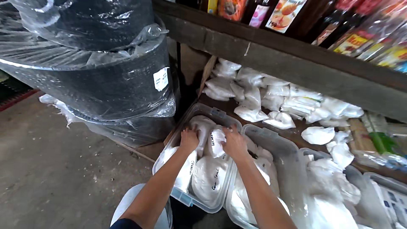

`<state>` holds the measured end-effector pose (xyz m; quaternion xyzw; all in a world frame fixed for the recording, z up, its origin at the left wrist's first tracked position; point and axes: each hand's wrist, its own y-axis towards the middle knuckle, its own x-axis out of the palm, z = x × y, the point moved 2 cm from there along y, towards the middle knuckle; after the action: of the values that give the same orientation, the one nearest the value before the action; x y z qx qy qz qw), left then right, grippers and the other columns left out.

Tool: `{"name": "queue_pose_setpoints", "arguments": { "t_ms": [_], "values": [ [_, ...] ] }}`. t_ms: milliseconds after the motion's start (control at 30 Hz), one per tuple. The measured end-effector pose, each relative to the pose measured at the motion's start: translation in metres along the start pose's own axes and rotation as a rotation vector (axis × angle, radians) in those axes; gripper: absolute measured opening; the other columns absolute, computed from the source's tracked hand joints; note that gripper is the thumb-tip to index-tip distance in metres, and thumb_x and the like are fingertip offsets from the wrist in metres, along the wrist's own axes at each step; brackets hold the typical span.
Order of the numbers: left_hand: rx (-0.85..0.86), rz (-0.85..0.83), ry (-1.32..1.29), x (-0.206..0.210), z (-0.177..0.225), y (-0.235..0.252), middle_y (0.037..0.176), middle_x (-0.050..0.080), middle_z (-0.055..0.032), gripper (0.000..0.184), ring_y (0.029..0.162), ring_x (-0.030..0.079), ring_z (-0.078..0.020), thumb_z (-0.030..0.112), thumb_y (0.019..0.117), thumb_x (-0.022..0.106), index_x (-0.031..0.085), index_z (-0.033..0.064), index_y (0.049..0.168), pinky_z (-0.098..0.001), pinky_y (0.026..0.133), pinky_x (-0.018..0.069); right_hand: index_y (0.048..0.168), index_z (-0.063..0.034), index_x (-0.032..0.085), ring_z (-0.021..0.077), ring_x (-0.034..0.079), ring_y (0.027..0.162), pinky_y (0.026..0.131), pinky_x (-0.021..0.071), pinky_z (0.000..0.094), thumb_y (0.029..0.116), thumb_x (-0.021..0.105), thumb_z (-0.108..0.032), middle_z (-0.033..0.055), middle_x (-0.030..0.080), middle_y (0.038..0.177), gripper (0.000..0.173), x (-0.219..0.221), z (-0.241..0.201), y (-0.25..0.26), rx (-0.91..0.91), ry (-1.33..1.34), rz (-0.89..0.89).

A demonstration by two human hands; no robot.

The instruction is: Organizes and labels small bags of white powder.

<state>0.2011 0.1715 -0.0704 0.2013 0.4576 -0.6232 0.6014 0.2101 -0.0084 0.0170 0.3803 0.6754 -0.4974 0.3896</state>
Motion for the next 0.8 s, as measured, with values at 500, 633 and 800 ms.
{"name": "queue_pose_setpoints", "arguments": {
  "t_ms": [500, 633, 800],
  "values": [
    [0.348, 0.273, -0.451, -0.070, 0.022, -0.036, 0.111, 0.071, -0.0240, 0.027, 0.109, 0.068, -0.0368, 0.020, 0.1010, 0.066, 0.070, -0.0041, 0.114, -0.0557, 0.102, 0.0497, 0.105, 0.0083, 0.066, 0.0174, 0.073, 0.080, 0.072, 0.0627, 0.0378, 0.1134, 0.029, -0.035, 0.0123, 0.075, 0.095, 0.058, 0.002, 0.095, -0.117, 0.118, 1.181, 0.543],
    [0.382, 0.117, -0.711, -0.078, 0.015, -0.080, 0.084, 0.068, -0.0061, 0.019, 0.073, 0.063, -0.0120, 0.022, 0.1023, 0.065, 0.070, 0.0037, 0.102, -0.0344, 0.073, 0.0540, 0.073, -0.0046, 0.063, 0.0053, 0.042, 0.034, 0.035, 0.0398, 0.0238, 0.1103, 0.009, -0.053, -0.0029, 0.053, 0.046, 0.082, 0.016, 0.133, -0.157, 0.321, 1.296, 0.629],
    [0.372, 0.276, -0.914, -0.023, 0.012, -0.127, 0.088, 0.070, -0.0043, 0.019, 0.079, 0.066, -0.0077, 0.017, 0.1026, 0.062, 0.071, 0.0010, 0.101, -0.0300, 0.079, 0.0561, 0.096, -0.0001, 0.071, 0.0071, 0.058, 0.042, 0.041, 0.0527, 0.0238, 0.1126, 0.040, -0.029, -0.0014, 0.064, 0.058, 0.045, 0.031, 0.141, -0.192, 0.267, 1.498, 0.753]
  ]
}}
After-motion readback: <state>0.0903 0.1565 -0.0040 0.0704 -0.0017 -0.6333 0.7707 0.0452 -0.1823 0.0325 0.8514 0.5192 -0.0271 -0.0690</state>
